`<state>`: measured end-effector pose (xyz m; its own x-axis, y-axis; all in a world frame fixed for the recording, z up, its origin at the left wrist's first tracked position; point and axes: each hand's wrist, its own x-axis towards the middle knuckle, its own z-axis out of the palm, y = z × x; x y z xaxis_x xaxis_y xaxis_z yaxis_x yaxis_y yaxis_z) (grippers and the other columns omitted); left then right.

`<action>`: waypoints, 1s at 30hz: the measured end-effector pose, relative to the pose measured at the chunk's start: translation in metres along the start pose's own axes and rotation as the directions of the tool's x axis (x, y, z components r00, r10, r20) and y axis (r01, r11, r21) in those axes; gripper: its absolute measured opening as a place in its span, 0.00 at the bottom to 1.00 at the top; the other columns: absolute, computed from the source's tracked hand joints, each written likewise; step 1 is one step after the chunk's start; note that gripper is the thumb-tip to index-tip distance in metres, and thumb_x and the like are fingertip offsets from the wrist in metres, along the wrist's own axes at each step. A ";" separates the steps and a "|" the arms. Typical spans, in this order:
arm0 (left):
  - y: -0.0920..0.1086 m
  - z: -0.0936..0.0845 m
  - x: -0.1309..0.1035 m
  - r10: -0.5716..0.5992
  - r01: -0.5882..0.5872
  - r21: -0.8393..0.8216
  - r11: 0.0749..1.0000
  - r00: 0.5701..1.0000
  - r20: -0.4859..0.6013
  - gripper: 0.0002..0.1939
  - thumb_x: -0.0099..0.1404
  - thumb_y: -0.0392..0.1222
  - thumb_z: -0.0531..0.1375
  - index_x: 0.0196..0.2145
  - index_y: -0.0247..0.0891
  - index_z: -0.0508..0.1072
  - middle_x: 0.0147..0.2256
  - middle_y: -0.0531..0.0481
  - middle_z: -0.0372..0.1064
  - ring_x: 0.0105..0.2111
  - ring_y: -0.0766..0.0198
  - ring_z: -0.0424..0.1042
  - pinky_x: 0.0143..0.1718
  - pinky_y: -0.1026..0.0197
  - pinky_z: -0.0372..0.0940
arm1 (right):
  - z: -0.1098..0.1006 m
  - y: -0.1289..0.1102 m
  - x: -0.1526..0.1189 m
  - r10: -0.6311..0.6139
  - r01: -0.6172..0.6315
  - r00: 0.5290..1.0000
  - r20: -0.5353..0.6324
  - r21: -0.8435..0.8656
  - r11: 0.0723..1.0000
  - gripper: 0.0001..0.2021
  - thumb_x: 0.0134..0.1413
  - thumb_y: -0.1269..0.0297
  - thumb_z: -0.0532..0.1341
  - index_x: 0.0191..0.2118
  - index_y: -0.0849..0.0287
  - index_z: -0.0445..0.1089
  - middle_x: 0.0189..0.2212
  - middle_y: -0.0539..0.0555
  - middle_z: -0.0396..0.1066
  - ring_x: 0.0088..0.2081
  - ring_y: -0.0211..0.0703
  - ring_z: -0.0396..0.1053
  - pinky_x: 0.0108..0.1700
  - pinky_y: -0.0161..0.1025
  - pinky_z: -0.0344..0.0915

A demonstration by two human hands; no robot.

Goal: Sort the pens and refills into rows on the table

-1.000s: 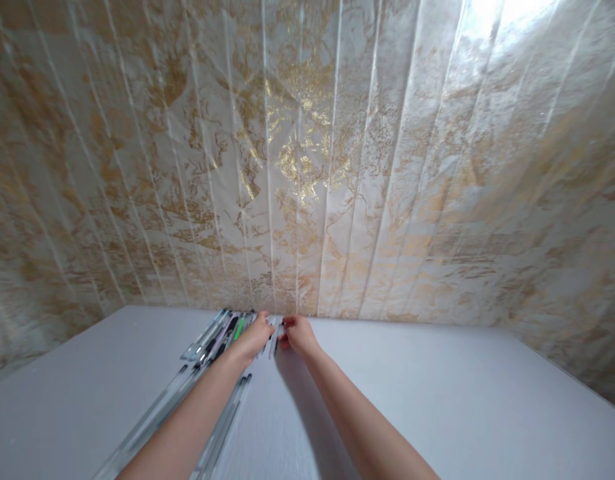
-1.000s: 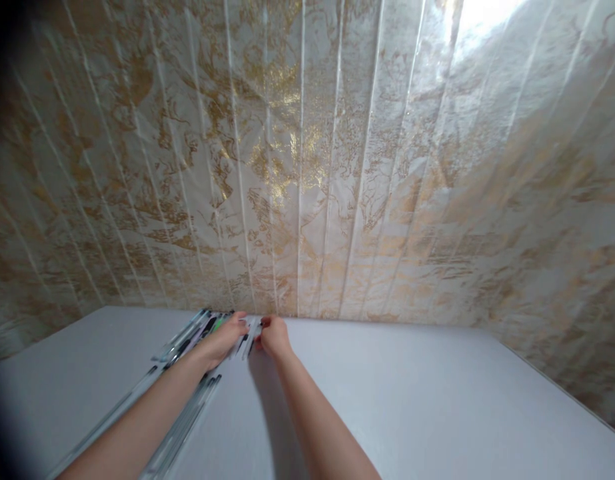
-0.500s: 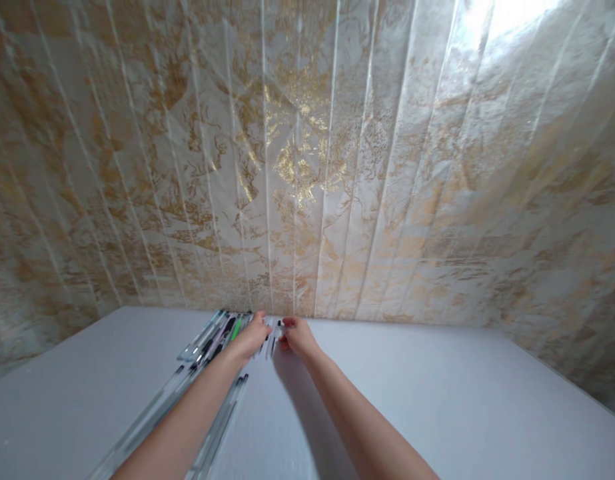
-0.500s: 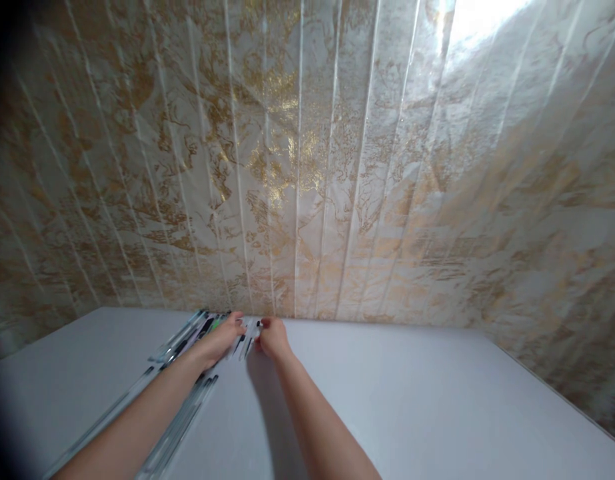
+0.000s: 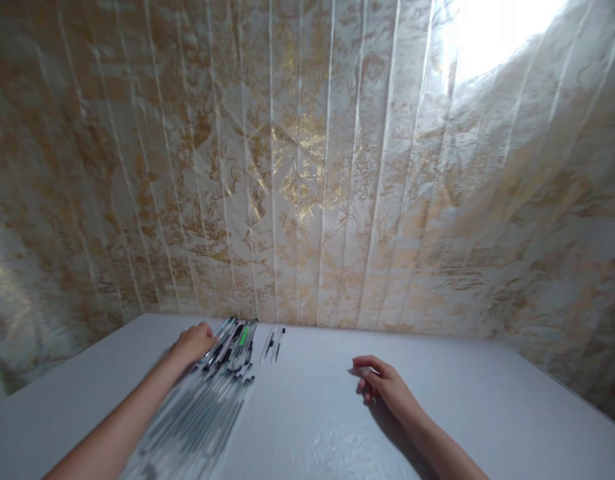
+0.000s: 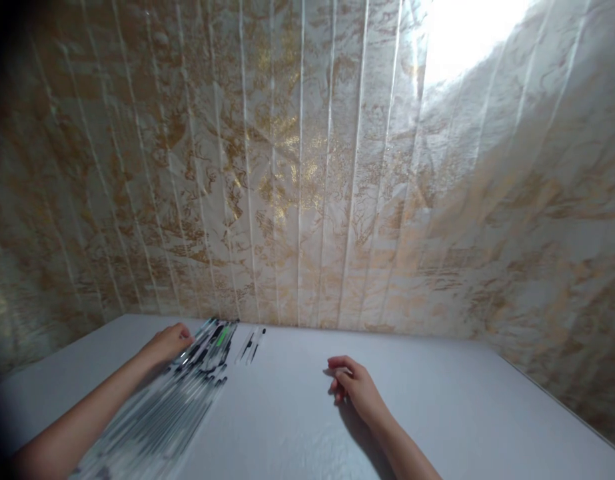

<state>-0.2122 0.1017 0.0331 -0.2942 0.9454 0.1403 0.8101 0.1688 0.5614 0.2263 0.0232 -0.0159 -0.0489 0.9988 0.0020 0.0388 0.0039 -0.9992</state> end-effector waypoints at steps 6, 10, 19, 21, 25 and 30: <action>0.003 0.009 -0.012 -0.026 0.020 0.143 0.990 0.999 0.043 0.12 0.50 0.47 0.62 0.20 0.41 0.64 0.29 0.40 0.75 0.40 0.43 0.73 0.41 0.52 0.63 | -0.003 0.002 -0.014 -0.158 0.151 0.986 -0.061 -0.109 0.983 0.12 0.45 0.60 0.57 0.34 0.60 0.71 0.17 0.49 0.67 0.18 0.37 0.61 0.24 0.35 0.57; 0.017 0.000 -0.017 -0.016 0.014 0.159 0.987 1.000 0.013 0.15 0.52 0.47 0.61 0.16 0.42 0.60 0.27 0.37 0.72 0.41 0.37 0.72 0.42 0.44 0.62 | 0.001 0.000 -0.013 -0.151 0.142 0.986 -0.072 -0.111 0.984 0.12 0.45 0.59 0.56 0.34 0.60 0.71 0.17 0.48 0.66 0.18 0.36 0.60 0.23 0.34 0.55; 0.121 0.040 -0.121 0.451 -0.445 -0.075 0.892 0.883 0.127 0.08 0.63 0.50 0.51 0.30 0.45 0.64 0.30 0.53 0.70 0.33 0.58 0.71 0.38 0.60 0.62 | 0.000 -0.006 -0.018 -0.193 0.188 0.981 -0.026 -0.119 0.975 0.27 0.57 0.39 0.48 0.22 0.58 0.64 0.16 0.47 0.57 0.19 0.35 0.53 0.23 0.35 0.50; 0.144 0.063 -0.151 0.533 -0.499 -0.193 0.845 0.815 0.227 0.07 0.65 0.47 0.50 0.31 0.45 0.62 0.29 0.53 0.70 0.30 0.59 0.70 0.34 0.61 0.59 | -0.001 -0.008 -0.021 -0.217 0.205 0.975 -0.042 -0.190 0.960 0.30 0.58 0.38 0.44 0.18 0.57 0.59 0.15 0.47 0.54 0.20 0.36 0.52 0.24 0.35 0.49; 0.161 0.095 -0.180 0.577 -0.510 -0.284 0.812 0.775 0.258 0.05 0.65 0.44 0.51 0.31 0.45 0.60 0.30 0.53 0.69 0.31 0.59 0.70 0.34 0.62 0.58 | -0.004 -0.012 -0.025 -0.210 0.188 0.976 -0.062 -0.259 0.948 0.27 0.56 0.38 0.47 0.18 0.55 0.53 0.16 0.45 0.50 0.21 0.36 0.49 0.25 0.35 0.47; 0.152 0.106 -0.181 0.575 -0.480 -0.345 0.807 0.772 0.270 0.05 0.66 0.45 0.50 0.31 0.46 0.60 0.30 0.55 0.68 0.30 0.61 0.70 0.33 0.63 0.58 | -0.006 -0.016 -0.025 -0.197 0.185 0.980 -0.007 -0.316 0.930 0.23 0.56 0.43 0.50 0.19 0.55 0.53 0.18 0.44 0.49 0.22 0.36 0.49 0.26 0.35 0.47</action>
<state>0.0179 -0.0138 0.0066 0.3753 0.9025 0.2111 0.6194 -0.4136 0.6673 0.2330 -0.0017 0.0005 -0.0490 0.9788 0.1988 0.3429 0.2034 -0.9171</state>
